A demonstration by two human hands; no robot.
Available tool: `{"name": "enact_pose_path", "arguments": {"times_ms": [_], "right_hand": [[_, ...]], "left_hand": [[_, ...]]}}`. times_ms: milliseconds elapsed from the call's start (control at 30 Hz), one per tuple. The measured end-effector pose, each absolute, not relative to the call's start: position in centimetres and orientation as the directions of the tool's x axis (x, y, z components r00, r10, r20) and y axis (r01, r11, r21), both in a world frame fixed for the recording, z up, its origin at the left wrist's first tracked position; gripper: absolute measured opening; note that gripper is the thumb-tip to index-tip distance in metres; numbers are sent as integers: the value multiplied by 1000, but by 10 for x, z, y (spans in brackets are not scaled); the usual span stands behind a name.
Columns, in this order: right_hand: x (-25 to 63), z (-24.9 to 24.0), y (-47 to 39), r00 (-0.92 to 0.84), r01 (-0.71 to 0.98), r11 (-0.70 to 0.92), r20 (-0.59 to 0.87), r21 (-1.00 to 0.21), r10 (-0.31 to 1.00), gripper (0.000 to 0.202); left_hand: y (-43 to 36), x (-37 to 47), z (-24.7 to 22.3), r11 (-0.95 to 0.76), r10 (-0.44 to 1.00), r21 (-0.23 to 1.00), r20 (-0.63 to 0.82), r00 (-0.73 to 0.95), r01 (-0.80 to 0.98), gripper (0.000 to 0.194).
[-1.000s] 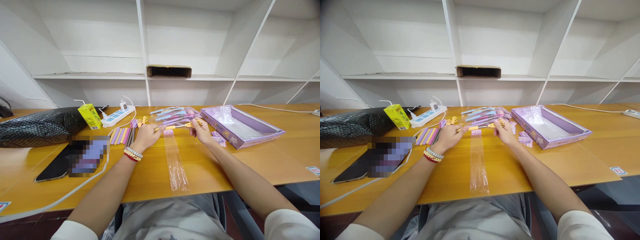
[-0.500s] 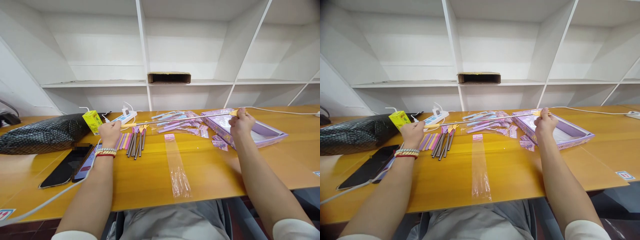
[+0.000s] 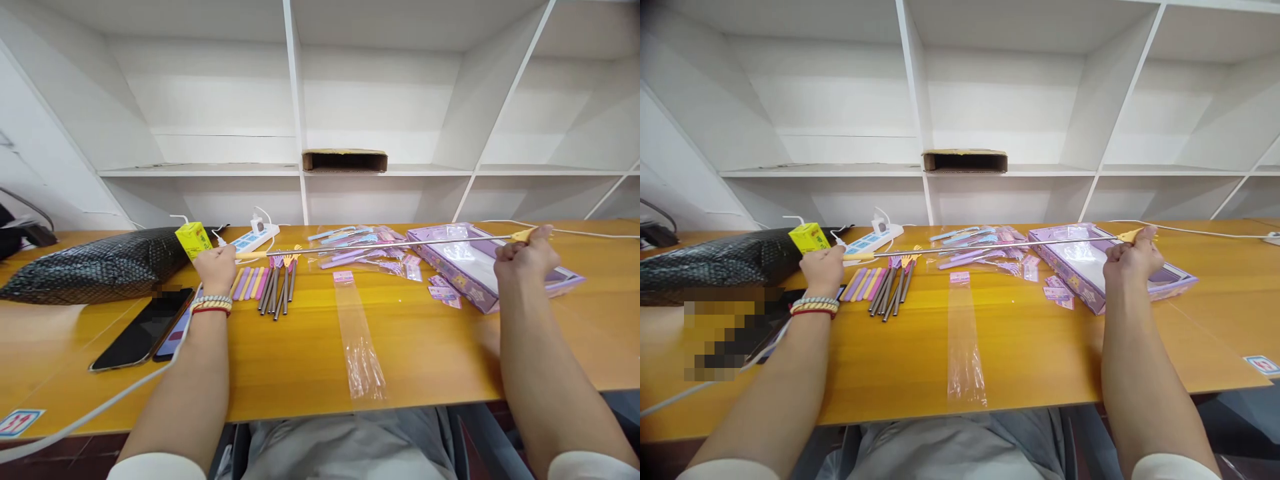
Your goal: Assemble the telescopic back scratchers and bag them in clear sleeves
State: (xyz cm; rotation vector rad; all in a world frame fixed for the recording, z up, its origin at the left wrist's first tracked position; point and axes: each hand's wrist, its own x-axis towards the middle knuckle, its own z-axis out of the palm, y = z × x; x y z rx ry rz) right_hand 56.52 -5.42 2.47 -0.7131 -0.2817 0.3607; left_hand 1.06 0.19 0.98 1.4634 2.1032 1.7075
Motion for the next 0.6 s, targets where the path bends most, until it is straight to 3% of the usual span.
{"name": "enact_pose_path", "arguments": {"times_ms": [133, 233, 300, 400, 500, 600], "right_hand": [[540, 27, -51, 780, -364, 681, 193, -635, 596, 30], [495, 29, -46, 612, -335, 591, 307, -734, 728, 15], [458, 29, -42, 515, -321, 519, 314, -792, 798, 25], [402, 21, -39, 398, -354, 425, 277, -833, 874, 32], [359, 10, -39, 261, -471, 322, 219, -821, 940, 29], [332, 4, -39, 174, -591, 229, 156, -773, 972, 29]], "left_hand": [[-1, 40, 10, -62, 713, 781, 470, -520, 622, 35], [-11, 78, 11, -130, 736, 678, 555, -388, 724, 43], [-22, 104, 10, -172, 764, 619, 575, -293, 766, 49], [-40, 135, 7, -345, 850, 512, 525, 31, 787, 51], [-50, 152, 3, -538, 834, 408, 381, 399, 737, 51], [-48, 161, 0, -622, 780, 382, 220, 586, 684, 49]]}}
